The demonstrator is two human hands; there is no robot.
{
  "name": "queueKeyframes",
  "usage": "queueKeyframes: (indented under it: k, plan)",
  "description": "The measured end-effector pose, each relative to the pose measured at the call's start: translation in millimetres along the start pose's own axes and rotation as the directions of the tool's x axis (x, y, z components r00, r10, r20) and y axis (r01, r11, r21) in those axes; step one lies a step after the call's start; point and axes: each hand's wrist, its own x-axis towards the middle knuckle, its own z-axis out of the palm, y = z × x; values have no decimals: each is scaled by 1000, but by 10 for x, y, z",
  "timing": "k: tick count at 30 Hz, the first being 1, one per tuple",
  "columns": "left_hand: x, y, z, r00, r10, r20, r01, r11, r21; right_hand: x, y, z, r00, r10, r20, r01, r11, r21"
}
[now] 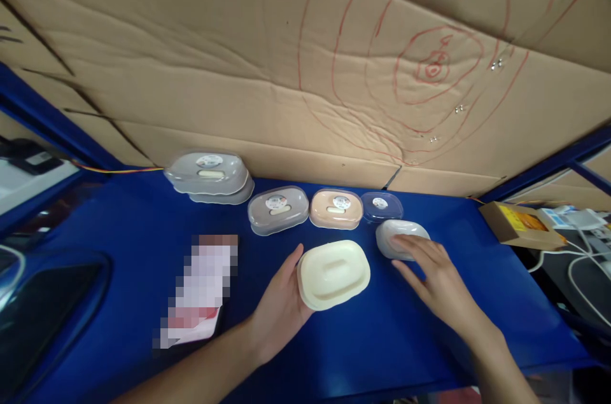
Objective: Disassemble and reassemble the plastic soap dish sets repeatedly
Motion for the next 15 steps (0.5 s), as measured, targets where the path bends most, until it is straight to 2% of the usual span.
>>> queueKeyframes:
  k: [3, 5, 7, 11, 13, 15]
  plan:
    - [3, 21, 22, 1000, 3, -8, -3, 999, -35, -200, 352, 134, 997, 70, 12, -68, 989, -135]
    - [12, 21, 15, 1000, -1, -13, 1, 999, -49, -270, 445, 238, 997, 72, -4, -71, 982, -176]
    - [26, 13, -4, 1000, -2, -23, 1, 999, -43, -277, 430, 299, 998, 53, -18, -56, 982, -181]
    - [63, -5, -55, 1000, -9, -20, 9, 1000, 10, -188, 126, 259, 992, 9, -127, -19, 997, -70]
    - [77, -9, -72, 1000, -23, 14, 23, 999, 33, -129, -127, 209, 981, -40, -187, 43, 999, 13]
    - [81, -13, -76, 998, -34, 51, 31, 998, 47, -62, -396, 176, 975, -123, -186, 141, 986, 84]
